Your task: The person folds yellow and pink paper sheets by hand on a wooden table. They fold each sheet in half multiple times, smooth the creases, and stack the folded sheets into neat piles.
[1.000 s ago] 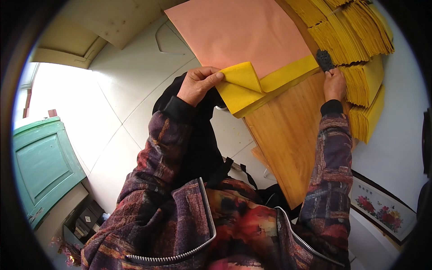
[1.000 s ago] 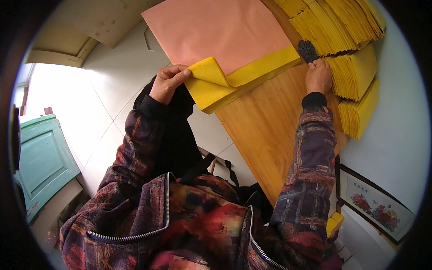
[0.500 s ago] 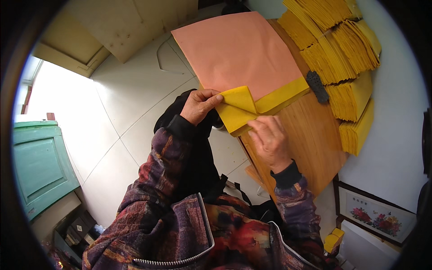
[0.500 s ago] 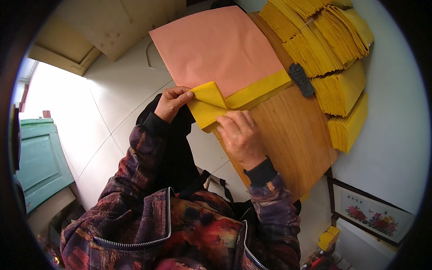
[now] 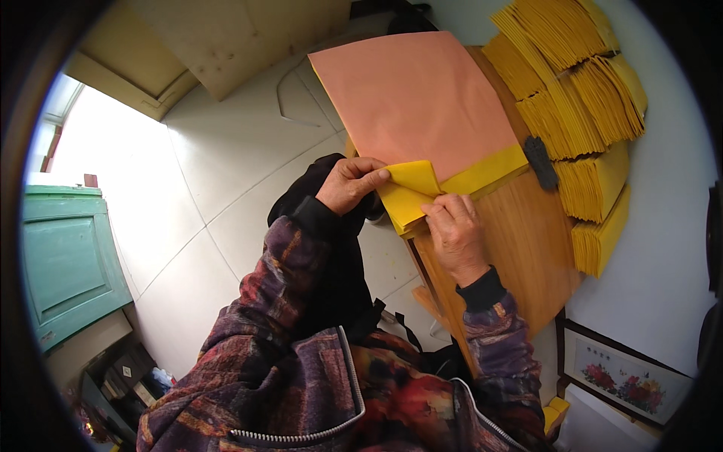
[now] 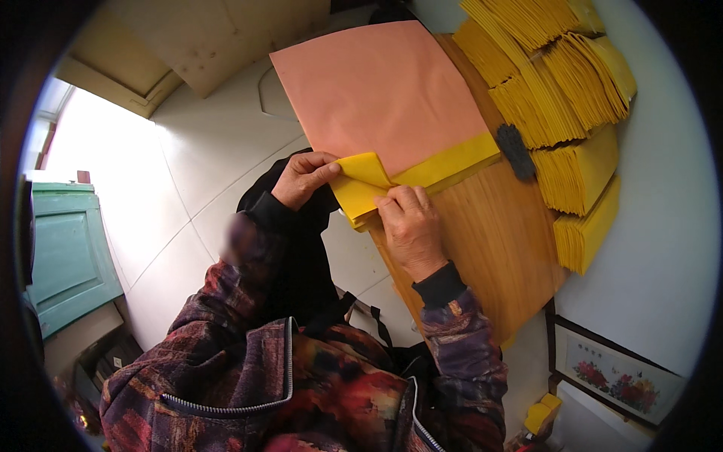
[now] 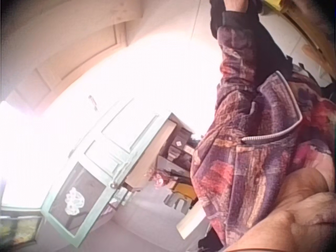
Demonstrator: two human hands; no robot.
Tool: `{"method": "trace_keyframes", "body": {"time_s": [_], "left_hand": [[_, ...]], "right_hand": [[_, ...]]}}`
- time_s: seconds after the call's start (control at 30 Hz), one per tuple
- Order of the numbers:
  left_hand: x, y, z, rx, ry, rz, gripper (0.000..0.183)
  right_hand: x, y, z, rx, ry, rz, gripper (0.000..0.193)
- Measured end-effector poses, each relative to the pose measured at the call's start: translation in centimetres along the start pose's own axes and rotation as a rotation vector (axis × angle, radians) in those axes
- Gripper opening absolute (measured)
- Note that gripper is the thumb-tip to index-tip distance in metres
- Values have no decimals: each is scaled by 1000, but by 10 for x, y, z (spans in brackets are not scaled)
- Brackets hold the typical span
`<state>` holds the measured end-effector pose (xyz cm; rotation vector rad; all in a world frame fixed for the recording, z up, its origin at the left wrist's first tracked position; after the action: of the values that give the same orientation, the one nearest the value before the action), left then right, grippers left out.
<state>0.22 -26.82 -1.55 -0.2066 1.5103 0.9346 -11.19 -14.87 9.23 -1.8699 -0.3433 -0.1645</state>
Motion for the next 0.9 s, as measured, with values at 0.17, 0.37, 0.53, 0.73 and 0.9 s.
{"method": "trace_keyframes", "body": {"time_s": [0.17, 0.37, 0.53, 0.73, 0.9], "left_hand": [[-4, 1, 1, 29, 13, -28, 26], [1, 1, 0, 29, -5, 8, 25], [-4, 1, 1, 60, 5, 4, 25], [-8, 3, 5, 93, -39, 105, 24], [-2, 2, 1, 30, -32, 35, 23]], "right_hand": [[-10, -3, -8, 10, 107, -195, 14], [-26, 4, -9, 78, 256, -420, 15], [-32, 6, -9, 119, 299, -501, 14], [-36, 10, -9, 158, 358, -571, 11], [-33, 9, -7, 157, 352, -513, 19]]}}
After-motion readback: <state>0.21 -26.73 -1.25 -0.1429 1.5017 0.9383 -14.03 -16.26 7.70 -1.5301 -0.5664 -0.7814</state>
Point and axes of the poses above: each hand's wrist, its own z-axis away from the middle knuckle, its own y-axis out of the palm, x = y × z, the point moved 7 cm from there along -z, towards the middle knuckle
